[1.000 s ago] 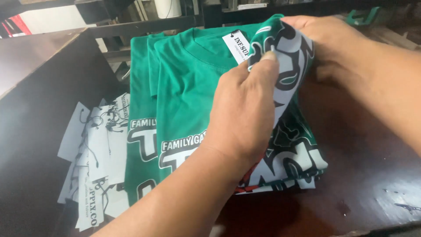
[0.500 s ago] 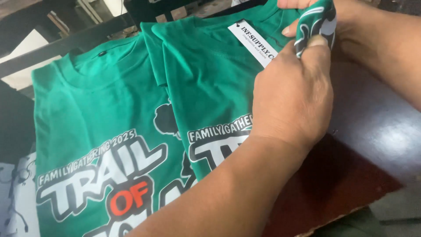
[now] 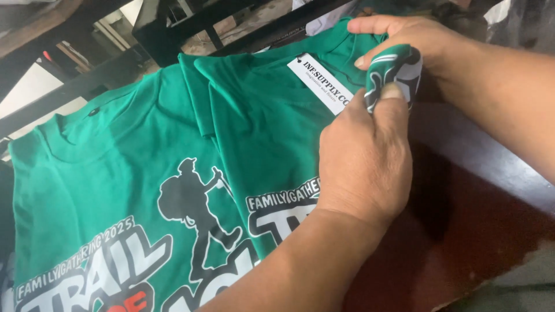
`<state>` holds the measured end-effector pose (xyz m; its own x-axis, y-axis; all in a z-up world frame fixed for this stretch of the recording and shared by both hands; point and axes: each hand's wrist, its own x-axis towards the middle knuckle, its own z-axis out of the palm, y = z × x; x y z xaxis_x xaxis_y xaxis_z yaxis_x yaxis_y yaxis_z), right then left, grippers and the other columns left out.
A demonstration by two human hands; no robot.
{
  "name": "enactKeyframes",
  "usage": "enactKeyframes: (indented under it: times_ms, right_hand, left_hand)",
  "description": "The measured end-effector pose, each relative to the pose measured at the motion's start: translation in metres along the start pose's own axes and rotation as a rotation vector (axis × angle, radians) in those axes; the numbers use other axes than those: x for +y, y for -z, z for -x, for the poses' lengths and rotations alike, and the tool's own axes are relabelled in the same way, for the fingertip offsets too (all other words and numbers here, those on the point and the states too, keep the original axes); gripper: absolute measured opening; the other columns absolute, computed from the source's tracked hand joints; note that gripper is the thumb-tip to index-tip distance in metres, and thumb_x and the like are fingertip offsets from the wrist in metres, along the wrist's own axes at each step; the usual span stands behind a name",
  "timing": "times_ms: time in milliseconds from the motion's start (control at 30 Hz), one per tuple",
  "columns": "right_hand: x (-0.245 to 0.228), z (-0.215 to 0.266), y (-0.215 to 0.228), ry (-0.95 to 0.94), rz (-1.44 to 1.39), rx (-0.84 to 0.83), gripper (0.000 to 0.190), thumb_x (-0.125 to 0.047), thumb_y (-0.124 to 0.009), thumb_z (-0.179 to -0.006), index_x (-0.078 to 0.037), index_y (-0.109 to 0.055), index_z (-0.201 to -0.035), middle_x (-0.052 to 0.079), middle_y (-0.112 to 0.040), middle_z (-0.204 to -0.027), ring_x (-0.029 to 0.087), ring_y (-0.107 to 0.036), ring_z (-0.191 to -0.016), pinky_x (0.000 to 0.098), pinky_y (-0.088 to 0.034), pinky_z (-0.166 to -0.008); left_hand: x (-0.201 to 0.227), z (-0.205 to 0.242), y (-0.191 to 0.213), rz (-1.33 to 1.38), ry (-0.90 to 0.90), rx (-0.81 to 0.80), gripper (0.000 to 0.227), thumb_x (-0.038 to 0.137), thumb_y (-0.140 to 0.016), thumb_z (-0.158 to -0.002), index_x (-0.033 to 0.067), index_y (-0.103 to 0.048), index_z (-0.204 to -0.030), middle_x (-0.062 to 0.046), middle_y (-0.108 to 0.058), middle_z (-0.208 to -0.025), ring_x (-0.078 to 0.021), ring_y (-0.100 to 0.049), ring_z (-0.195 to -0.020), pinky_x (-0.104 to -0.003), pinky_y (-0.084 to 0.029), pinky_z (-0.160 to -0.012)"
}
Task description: The person attaches white tags to the necks of green t-shirts using a small black plastic fastener. They thread the tag string through the fastener and secure it to the shirt collar, repeating the process for multiple shirts.
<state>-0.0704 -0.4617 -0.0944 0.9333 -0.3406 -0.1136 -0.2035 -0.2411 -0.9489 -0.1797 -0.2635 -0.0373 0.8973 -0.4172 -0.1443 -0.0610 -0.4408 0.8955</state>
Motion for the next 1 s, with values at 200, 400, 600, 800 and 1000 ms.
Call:
enactKeyframes:
  times_ms: [200, 400, 600, 800, 1000]
  right_hand:
    - [0.020, -0.013, 0.024, 0.022, -0.011, -0.140, 0.084, -0.001, -0.064, -0.085, -0.031, -0.044, -0.161, 0.007, -0.069, -0.118, 0.019, -0.068, -0.096, 0.0303, -0.056, -0.081]
    - [-0.005, 0.023, 0.022, -0.018, 0.600, -0.056, 0.085, -0.010, -0.074, -0.078, -0.041, -0.049, -0.153, -0.004, -0.049, -0.157, 0.017, -0.051, -0.137, 0.0300, -0.037, -0.108]
    - [0.004, 0.021, 0.033, -0.040, 0.653, -0.095, 0.078, -0.015, -0.076, -0.081, -0.039, -0.054, -0.151, 0.000, -0.058, -0.148, 0.016, -0.061, -0.115, 0.0298, -0.043, -0.083]
    - [0.013, 0.020, 0.030, -0.016, 0.689, -0.007, 0.076, -0.019, -0.081, -0.079, -0.036, -0.059, -0.150, 0.009, -0.066, -0.102, 0.025, -0.056, -0.078, 0.0348, -0.040, -0.067]
    - [0.008, 0.027, 0.029, 0.029, 0.846, -0.043, 0.086, -0.014, -0.075, -0.082, -0.034, -0.046, -0.160, 0.019, -0.069, -0.101, 0.032, -0.063, -0.082, 0.0437, -0.046, -0.069]
  left_hand:
    - [0.001, -0.009, -0.027, -0.052, 0.006, -0.046, 0.049, 0.043, -0.028, -0.093, 0.0056, -0.060, -0.098, -0.023, -0.075, -0.102, -0.0499, -0.060, -0.101, -0.051, -0.045, -0.090]
    - [-0.013, -0.022, -0.048, -0.145, -0.055, -0.092, 0.041, 0.035, -0.027, -0.095, 0.0050, -0.055, -0.093, -0.023, -0.068, -0.096, -0.0545, -0.053, -0.094, -0.054, -0.043, -0.082]
    - [-0.054, -0.043, -0.086, -0.357, -0.456, 0.084, 0.042, 0.035, -0.036, -0.100, 0.0055, -0.061, -0.084, -0.021, -0.073, -0.086, -0.0512, -0.060, -0.086, -0.056, -0.042, -0.082]
    - [-0.067, -0.048, -0.108, -0.513, -0.619, 0.198, 0.036, 0.033, -0.044, -0.098, 0.0056, -0.066, -0.093, -0.015, -0.072, -0.091, -0.0404, -0.063, -0.093, -0.055, -0.040, -0.088]
    - [-0.064, -0.051, -0.135, -0.610, -0.578, 0.196, 0.042, 0.035, -0.047, -0.095, 0.0036, -0.066, -0.117, -0.018, -0.065, -0.136, -0.0398, -0.050, -0.137, -0.070, -0.025, -0.110]
